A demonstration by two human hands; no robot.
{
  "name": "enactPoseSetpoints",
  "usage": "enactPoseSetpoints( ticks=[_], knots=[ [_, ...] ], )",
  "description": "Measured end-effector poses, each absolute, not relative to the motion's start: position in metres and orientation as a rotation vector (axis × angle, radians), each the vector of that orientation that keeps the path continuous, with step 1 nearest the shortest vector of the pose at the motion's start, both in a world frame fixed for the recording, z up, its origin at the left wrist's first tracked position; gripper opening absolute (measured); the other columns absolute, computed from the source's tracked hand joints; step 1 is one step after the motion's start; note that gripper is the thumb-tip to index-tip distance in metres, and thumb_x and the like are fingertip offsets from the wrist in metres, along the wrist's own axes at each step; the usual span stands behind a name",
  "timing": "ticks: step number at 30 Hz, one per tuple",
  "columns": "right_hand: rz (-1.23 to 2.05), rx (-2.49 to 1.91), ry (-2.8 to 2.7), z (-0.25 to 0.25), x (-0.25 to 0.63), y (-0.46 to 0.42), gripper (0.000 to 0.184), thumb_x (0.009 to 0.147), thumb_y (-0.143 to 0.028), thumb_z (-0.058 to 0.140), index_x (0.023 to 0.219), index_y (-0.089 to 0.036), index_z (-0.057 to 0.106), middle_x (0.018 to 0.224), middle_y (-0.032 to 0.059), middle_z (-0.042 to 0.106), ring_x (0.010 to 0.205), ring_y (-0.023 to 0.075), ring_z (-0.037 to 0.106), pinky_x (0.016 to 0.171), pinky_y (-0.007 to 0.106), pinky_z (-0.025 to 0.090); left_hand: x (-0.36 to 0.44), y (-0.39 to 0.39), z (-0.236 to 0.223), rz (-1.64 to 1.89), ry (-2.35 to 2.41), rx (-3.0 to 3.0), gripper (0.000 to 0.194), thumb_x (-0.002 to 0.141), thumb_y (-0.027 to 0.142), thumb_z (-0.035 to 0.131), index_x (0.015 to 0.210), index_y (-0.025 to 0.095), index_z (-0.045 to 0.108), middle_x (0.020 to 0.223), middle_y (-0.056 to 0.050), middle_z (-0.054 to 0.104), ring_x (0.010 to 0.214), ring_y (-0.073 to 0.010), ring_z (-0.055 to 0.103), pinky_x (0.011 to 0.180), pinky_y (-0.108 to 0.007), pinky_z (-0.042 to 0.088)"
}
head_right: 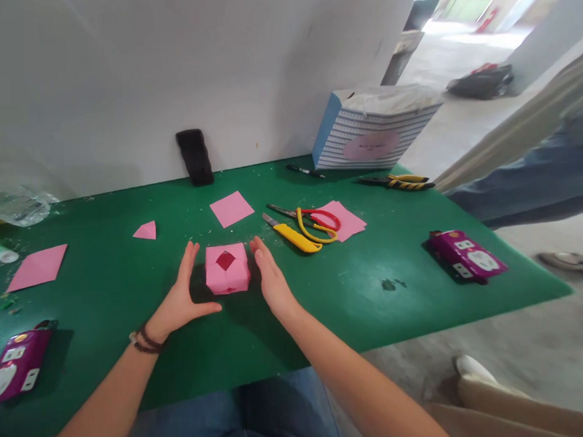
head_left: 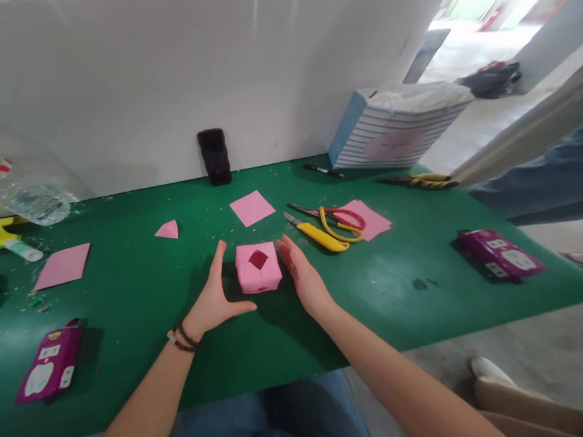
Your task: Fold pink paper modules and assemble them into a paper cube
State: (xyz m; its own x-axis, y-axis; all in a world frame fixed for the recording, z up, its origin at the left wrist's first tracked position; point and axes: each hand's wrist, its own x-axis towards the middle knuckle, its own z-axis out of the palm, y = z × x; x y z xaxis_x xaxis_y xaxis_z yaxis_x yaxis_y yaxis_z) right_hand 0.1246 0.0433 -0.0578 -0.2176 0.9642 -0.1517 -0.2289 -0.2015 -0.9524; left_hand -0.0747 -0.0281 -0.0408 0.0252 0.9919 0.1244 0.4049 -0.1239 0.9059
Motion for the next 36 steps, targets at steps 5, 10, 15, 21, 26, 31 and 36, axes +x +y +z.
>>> enactPoseSetpoints(
  ticks=[5, 10, 15, 21, 26, 31, 36],
  knots=[
    [1.577, -1.07, -1.221, -0.054, 0.124, 0.039, 0.06, 0.086, -0.063, 0.055, 0.137, -0.032, 0.055, 0.148, -0.0009, 0.051, 0.143, 0.0244, 0.038, 0.122, 0.046, 0.023, -0.06, -0.022, -0.035, 1.101, 1.527, 1.645, 0.108, 0.072, 0.032, 0.079, 0.156, 0.027, 0.01, 0.156, -0.017, 0.035, 0.145, -0.0343, 0.032, 0.118, -0.056, 0.021],
    [1.531, -1.054, -1.354, -0.045, 0.126, 0.037, 0.051, 0.088, -0.053, 0.056, 0.135, -0.034, 0.055, 0.142, -0.0013, 0.056, 0.139, 0.0263, 0.043, 0.12, 0.049, 0.027, -0.056, -0.019, -0.032, 1.114, 1.525, 1.644, 0.102, 0.069, 0.03, 0.081, 0.153, 0.028, 0.022, 0.157, -0.014, 0.034, 0.146, -0.0341, 0.03, 0.12, -0.057, 0.014],
    [1.536, -0.907, -1.492, -0.036, 0.138, 0.033, 0.048, 0.084, -0.046, 0.064, 0.13, -0.03, 0.056, 0.139, 0.0053, 0.058, 0.129, 0.0258, 0.054, 0.112, 0.046, 0.04, -0.073, -0.026, -0.032, 1.04, 1.32, 1.572, 0.116, 0.062, 0.045, 0.086, 0.155, 0.025, 0.02, 0.163, -0.015, 0.02, 0.149, -0.0364, 0.021, 0.121, -0.054, 0.018],
    [1.424, -0.82, -1.655, -0.034, 0.16, 0.018, 0.045, 0.085, -0.04, 0.068, 0.126, -0.029, 0.056, 0.149, 0.0099, 0.046, 0.137, 0.0278, 0.045, 0.115, 0.05, 0.035, -0.077, -0.037, -0.019, 0.938, 1.358, 1.402, 0.092, 0.078, 0.042, 0.075, 0.154, 0.025, 0.026, 0.153, -0.015, 0.041, 0.14, -0.0336, 0.041, 0.117, -0.053, 0.031],
    [1.454, -0.818, -1.726, -0.032, 0.168, 0.015, 0.068, 0.082, -0.039, 0.073, 0.142, -0.031, 0.043, 0.147, 0.0103, 0.049, 0.133, 0.0275, 0.05, 0.114, 0.051, 0.038, -0.069, -0.04, -0.01, 0.979, 1.291, 1.446, 0.101, 0.072, 0.033, 0.081, 0.154, 0.029, 0.023, 0.147, -0.013, 0.049, 0.134, -0.034, 0.049, 0.114, -0.054, 0.036],
    [1.384, -0.733, -1.809, -0.03, 0.17, 0.02, 0.074, 0.08, -0.033, 0.075, 0.145, -0.032, 0.04, 0.149, 0.0096, 0.046, 0.136, 0.0282, 0.046, 0.115, 0.051, 0.037, -0.066, -0.037, -0.013, 1.048, 1.305, 1.616, 0.101, 0.07, 0.031, 0.082, 0.153, 0.032, 0.025, 0.156, -0.011, 0.038, 0.142, -0.0344, 0.038, 0.117, -0.054, 0.031],
    [1.39, -0.757, -1.816, -0.034, 0.172, 0.021, 0.075, 0.079, -0.038, 0.076, 0.145, -0.033, 0.041, 0.15, 0.0087, 0.046, 0.137, 0.0291, 0.045, 0.114, 0.053, 0.038, -0.07, -0.035, -0.017, 0.995, 1.312, 1.631, 0.104, 0.064, 0.03, 0.087, 0.152, 0.032, 0.031, 0.156, -0.012, 0.038, 0.141, -0.0367, 0.039, 0.117, -0.057, 0.029]
  ],
)
